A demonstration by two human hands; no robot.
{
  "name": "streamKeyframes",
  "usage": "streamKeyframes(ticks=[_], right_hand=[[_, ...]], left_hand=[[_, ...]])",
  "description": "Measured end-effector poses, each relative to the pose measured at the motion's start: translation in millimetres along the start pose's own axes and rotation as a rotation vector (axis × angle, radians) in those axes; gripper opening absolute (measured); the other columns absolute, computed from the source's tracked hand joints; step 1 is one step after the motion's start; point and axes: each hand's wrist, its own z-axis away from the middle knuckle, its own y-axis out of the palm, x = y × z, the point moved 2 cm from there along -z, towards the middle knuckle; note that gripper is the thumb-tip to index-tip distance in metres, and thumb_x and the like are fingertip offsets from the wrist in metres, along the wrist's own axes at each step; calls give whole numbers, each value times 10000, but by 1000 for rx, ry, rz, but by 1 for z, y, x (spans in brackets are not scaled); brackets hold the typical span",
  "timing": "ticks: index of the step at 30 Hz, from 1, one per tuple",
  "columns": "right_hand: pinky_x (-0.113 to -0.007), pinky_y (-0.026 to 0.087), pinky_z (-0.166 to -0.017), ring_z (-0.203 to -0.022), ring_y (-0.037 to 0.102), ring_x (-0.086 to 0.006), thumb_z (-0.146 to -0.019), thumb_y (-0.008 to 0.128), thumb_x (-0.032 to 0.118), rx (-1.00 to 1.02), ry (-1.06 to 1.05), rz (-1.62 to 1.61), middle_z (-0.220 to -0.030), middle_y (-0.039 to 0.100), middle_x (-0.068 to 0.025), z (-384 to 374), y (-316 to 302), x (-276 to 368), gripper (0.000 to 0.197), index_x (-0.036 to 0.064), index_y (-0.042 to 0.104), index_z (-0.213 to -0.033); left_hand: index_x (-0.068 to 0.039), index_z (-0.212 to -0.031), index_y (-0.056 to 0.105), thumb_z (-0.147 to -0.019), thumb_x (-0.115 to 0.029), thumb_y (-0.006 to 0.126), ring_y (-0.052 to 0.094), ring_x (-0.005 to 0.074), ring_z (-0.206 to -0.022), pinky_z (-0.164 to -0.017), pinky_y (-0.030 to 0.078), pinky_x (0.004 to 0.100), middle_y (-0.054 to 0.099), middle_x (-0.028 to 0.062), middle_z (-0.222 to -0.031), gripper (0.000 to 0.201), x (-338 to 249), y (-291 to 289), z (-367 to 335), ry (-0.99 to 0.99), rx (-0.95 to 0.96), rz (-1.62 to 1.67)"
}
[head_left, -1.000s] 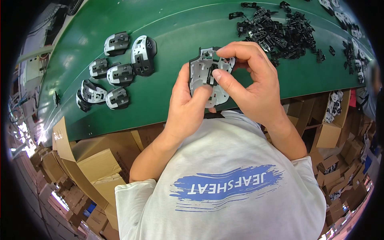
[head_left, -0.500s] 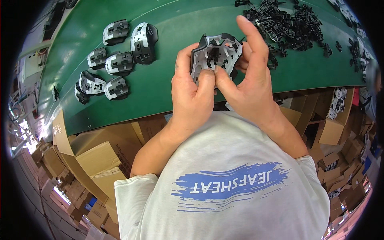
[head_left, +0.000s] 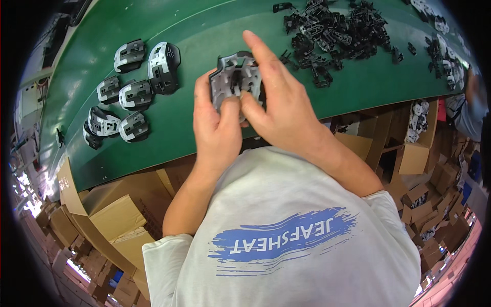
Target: The person assembles computer mouse casings by picking up plastic components and mouse shells from a conveyor belt, fitting the components inside each shell by hand, and placing the assembled shells into a cardboard box.
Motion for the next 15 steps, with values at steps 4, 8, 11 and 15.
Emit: streamKeyframes(ticks=[4, 8, 11, 15], right_hand=[[-496, 583, -883, -1068, 669, -463, -907, 692, 102, 136, 6, -149, -1296, 612, -292, -9, -12, 21, 856, 18, 299, -1663], [-461, 579, -904, -1064, 709, -365, -941, 747, 218, 287, -43, 226, -1203, 727, -177, -23, -52, -1, 467, 53, 668, -1370], [-449, 532, -806, -892, 681, -298, -955, 741, 179, 242, -8, 580, -956, 686, -79, -28, -70, -37, 302, 86, 736, -1243], [-416, 490, -822, -898, 660, -268, -928, 771, 163, 265, -115, 672, -945, 663, -52, -33, -66, -50, 225, 105, 758, -1145]], left_hand=[[-35, -1467, 464, -1041, -29, 541, 658, 119, -869, -620, 554, 245, 674, 89, -1169, 433, -23, -36, 16, -81, -42, 19], [-27, -1493, 461, -1022, -136, 673, 739, 263, -1037, -619, 605, 281, 688, 120, -1213, 528, -55, -161, 70, -19, -421, -16], [-26, -1534, 467, -1042, -154, 656, 679, 230, -1185, -855, 593, 328, 641, 141, -1369, 543, -108, -304, 151, 151, -817, -254], [-79, -1646, 320, -1051, -223, 652, 559, 293, -1337, -1009, 537, 434, 495, 155, -1551, 696, -105, -458, 297, -62, -1367, -555]])
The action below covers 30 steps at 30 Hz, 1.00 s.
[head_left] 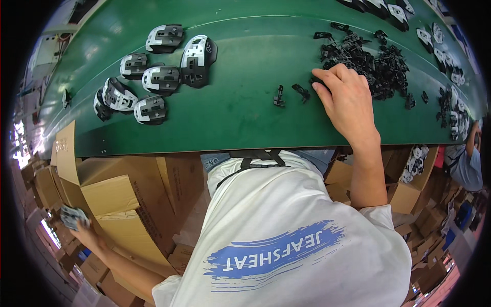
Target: The person assembles computer mouse casings by picking up plastic components and mouse shells from a conveyor belt, fitting the components inside each shell by hand, and placing the assembled shells into a cardboard box.
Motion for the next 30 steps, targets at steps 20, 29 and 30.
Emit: streamKeyframes(ticks=[20, 29, 30], right_hand=[[-343, 584, -697, -848, 719, -257, -861, 773, -78, -353, 135, -481, -977, 734, -123, 12, -18, -7, 187, 14, 740, -1021], [-317, 580, -713, -828, 704, -198, -859, 768, -94, -369, 260, -801, -988, 727, -121, 33, -23, 6, 179, 7, 746, -1006], [-301, 588, -782, -881, 705, -170, -889, 766, -82, -327, 296, -915, -1038, 721, -111, 36, -19, 5, 171, -6, 732, -1038]], left_hand=[[-139, -1561, 546, -1034, -285, 687, 612, 298, -1350, -1123, 487, 407, 621, 195, -1487, 565, -262, 512, 91, 996, 950, 100], [-155, -1614, 483, -1010, -419, 702, 601, 369, -1321, -1144, 453, 482, 601, 223, -1459, 694, -294, 630, 133, 1173, 1010, -315], [-116, -1574, 532, -1060, -421, 643, 640, 300, -1269, -1099, 475, 452, 649, 172, -1420, 607, -286, 615, 133, 1141, 908, -115]])
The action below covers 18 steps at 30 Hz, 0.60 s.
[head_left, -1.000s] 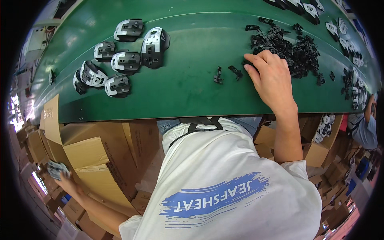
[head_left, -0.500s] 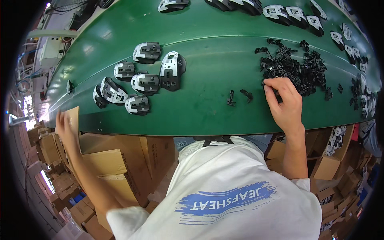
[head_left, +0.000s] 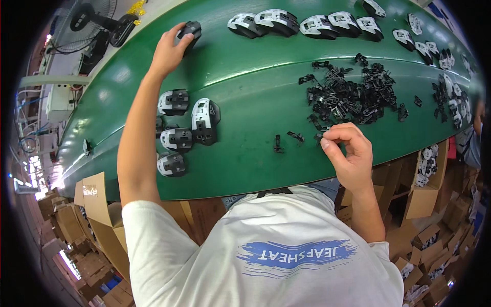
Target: The person assembles computer mouse casings by picking up plastic components and mouse shells from a conveyor belt, fitting the components inside each shell by hand, and placing the assembled shells into a cardboard box.
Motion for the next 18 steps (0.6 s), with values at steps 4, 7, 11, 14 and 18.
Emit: streamKeyframes(ticks=[4, 7, 11, 14, 18], right_hand=[[-292, 588, -861, -954, 705, -151, -917, 768, -59, 14, 160, -354, -1090, 707, -92, -16, 25, 19, 184, -15, 717, -1088], [-293, 583, -909, -1021, 701, -140, -937, 773, -35, 153, 126, -633, -1125, 690, -74, -39, 59, 50, 215, -8, 705, -1140], [-275, 593, -793, -866, 716, -125, -891, 813, -32, 101, -42, -444, -1018, 739, -60, -60, 91, 65, 228, 16, 717, -1092], [-269, 583, -704, -737, 707, -139, -840, 844, -27, 15, -256, -139, -931, 759, -53, -59, 100, 62, 253, 36, 721, -1052], [-297, 525, -621, -675, 692, -183, -785, 884, 0, -77, -433, 92, -880, 762, -30, -43, 99, 44, 284, 82, 712, -997]], left_hand=[[-61, -1551, 529, -1147, -347, 493, 652, 201, -1279, -1079, 510, 397, 677, 60, -1409, 497, -96, -19, 88, -322, 180, 1455], [-58, -1598, 455, -1161, -352, 370, 575, 290, -1406, -1193, 438, 473, 569, 118, -1566, 534, -165, -27, 172, -275, 326, 2056], [-44, -1657, 335, -1155, -390, 312, 482, 348, -1494, -1239, 391, 538, 427, 153, -1668, 610, -212, -17, 233, -349, 159, 1982], [-62, -1665, 318, -1159, -411, 292, 489, 342, -1488, -1212, 431, 512, 435, 137, -1661, 615, -225, -10, 247, -360, 154, 1906], [-106, -1671, 329, -1173, -411, 281, 514, 286, -1473, -1161, 482, 484, 471, 106, -1643, 587, -231, 3, 257, -538, 187, 1976]])
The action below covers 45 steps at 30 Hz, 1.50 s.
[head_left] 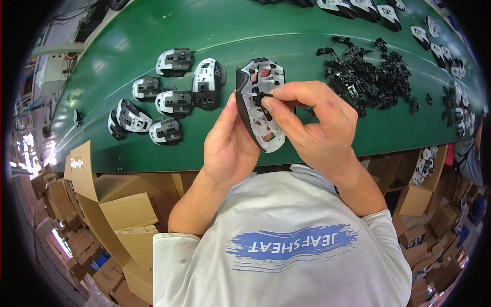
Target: The person assembles computer mouse casings by picking up plastic components and mouse shells from a conveyor belt, fitting the components inside each shell by hand, and placing the assembled shells into a cardboard box.
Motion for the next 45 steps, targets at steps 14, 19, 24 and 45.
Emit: streamKeyframes(ticks=[14, 19, 24, 45], right_hand=[[-352, 500, -721, -711, 674, -228, -793, 807, 2, 141, 1, 247, -822, 707, -18, 9, -42, 5, 205, 104, 677, -913], [-353, 505, -704, -703, 673, -235, -790, 807, 1, 153, -51, 203, -837, 719, -23, 18, -37, 1, 204, 98, 674, -911], [-350, 507, -677, -699, 678, -232, -758, 827, -19, 76, -95, 118, -869, 755, -16, 34, -34, -1, 241, 95, 675, -906], [-377, 544, -798, -750, 679, -236, -804, 793, -13, 301, -46, 209, -844, 714, -43, 47, -51, 0, 198, 76, 698, -953]], left_hand=[[-101, -1638, 357, -1187, -412, 295, 565, 181, -1355, -1117, 467, 387, 566, 72, -1503, 551, 30, 16, 2, -7, 14, -338], [-89, -1640, 332, -1184, -424, 301, 552, 190, -1383, -1130, 471, 389, 558, 73, -1508, 567, 29, 15, 11, -115, -43, -131], [-79, -1640, 338, -1185, -419, 308, 564, 163, -1361, -1110, 479, 359, 561, 71, -1492, 570, 31, 12, 15, -118, -6, -147], [-184, -1575, 473, -1179, -443, 297, 614, 154, -1292, -1004, 549, 367, 601, 3, -1485, 504, 51, 4, 21, -332, -69, -35]])
